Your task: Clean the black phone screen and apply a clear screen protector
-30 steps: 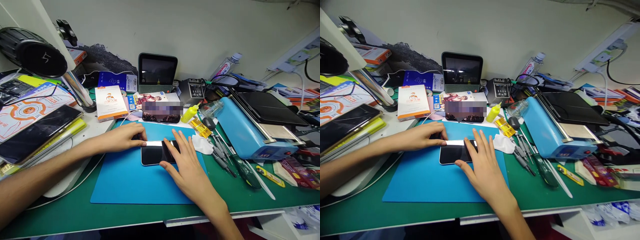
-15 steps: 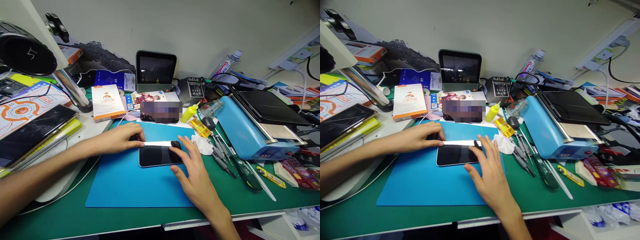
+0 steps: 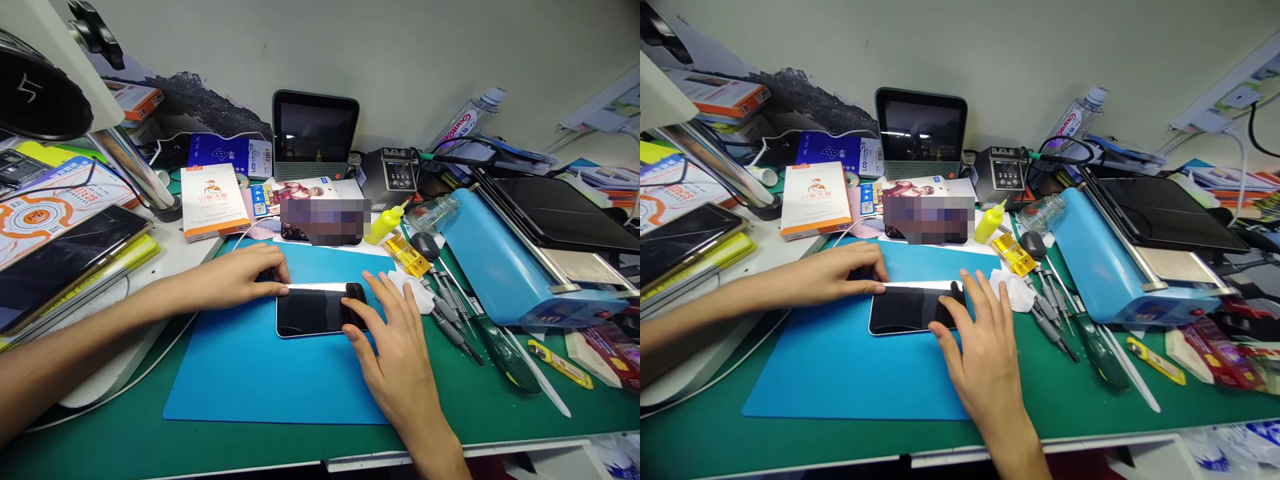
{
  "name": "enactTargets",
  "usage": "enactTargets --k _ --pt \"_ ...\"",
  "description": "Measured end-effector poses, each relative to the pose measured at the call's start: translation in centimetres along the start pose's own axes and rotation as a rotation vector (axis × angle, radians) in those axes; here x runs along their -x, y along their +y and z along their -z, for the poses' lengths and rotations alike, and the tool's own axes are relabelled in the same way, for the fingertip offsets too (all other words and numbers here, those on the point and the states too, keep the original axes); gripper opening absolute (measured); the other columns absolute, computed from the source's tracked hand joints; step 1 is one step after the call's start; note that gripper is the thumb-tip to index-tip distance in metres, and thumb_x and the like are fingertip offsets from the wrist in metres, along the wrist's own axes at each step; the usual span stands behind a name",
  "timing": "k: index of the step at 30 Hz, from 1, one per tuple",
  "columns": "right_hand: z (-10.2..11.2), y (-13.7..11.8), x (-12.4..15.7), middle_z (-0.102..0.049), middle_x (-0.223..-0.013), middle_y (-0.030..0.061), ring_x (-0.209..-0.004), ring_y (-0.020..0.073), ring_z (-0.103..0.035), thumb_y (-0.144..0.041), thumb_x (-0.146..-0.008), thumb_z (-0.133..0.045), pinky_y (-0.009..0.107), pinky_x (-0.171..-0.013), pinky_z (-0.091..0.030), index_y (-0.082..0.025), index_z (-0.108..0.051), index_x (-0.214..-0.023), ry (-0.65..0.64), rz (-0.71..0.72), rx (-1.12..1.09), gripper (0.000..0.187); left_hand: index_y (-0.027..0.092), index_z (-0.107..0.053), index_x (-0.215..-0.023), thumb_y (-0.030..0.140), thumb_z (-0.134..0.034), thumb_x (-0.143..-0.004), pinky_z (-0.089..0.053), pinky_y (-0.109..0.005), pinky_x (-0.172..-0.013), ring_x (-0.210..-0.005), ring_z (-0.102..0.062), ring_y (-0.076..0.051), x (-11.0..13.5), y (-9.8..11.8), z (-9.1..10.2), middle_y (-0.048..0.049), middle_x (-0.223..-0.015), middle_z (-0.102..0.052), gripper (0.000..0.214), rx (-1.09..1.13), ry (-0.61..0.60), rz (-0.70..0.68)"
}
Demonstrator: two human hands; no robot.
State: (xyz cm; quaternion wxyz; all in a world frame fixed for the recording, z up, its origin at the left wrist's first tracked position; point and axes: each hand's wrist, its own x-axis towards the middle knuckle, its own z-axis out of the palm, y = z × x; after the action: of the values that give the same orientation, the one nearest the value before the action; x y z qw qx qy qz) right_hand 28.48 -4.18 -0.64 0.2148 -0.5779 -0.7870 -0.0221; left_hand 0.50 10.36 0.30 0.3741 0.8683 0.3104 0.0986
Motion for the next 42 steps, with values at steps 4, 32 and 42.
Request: enactTargets --k 4,32,42 --pt "-0.11 0.17 0.16 -0.045 -0.165 0.0091 -0.159 0.0297 -0.03 -0.04 -0.11 -0.046 0.059 -0.133 -0.02 -0.023 -0.066 -0.13 0.016 -0.024 -0.023 0.034 0.024 -0.066 -0.103 0.053 -0.059 -0.102 -0.049 -0.031 -0.082 -0.096 -0.064 -0.022 0.0 0.28 0.14 -0.0032 -0.108 -0.07 0.031 0.016 0.001 0.011" --pt "-0.25 0.27 -0.11 -0.04 -0.166 0.0072 -0.16 0.0318 -0.027 -0.052 -0.107 -0.047 0.062 -0.132 -0.02 -0.029 -0.05 -0.154 -0.106 0.028 -0.079 0.052 0.023 -0.068 -0.103 0.044 -0.061 -0.103 -0.048 -0.03 -0.087 -0.1 -0.064 -0.021 0.07 0.47 0.28 -0.0026 -0.108 -0.068 0.023 0.01 0.007 -0.014" --pt "-0.5 0.24 -0.04 -0.03 -0.173 0.007 -0.163 0.0335 -0.019 -0.054 -0.109 -0.041 0.065 -0.132 -0.019 -0.027 -0.044 -0.159 -0.108 0.052 -0.032 0.057 0.023 -0.066 -0.103 0.045 -0.058 -0.106 -0.046 -0.03 -0.086 -0.099 -0.063 -0.02 0.12 0.69 0.27 -0.0012 -0.106 -0.068 0.023 -0.004 0.013 -0.031"
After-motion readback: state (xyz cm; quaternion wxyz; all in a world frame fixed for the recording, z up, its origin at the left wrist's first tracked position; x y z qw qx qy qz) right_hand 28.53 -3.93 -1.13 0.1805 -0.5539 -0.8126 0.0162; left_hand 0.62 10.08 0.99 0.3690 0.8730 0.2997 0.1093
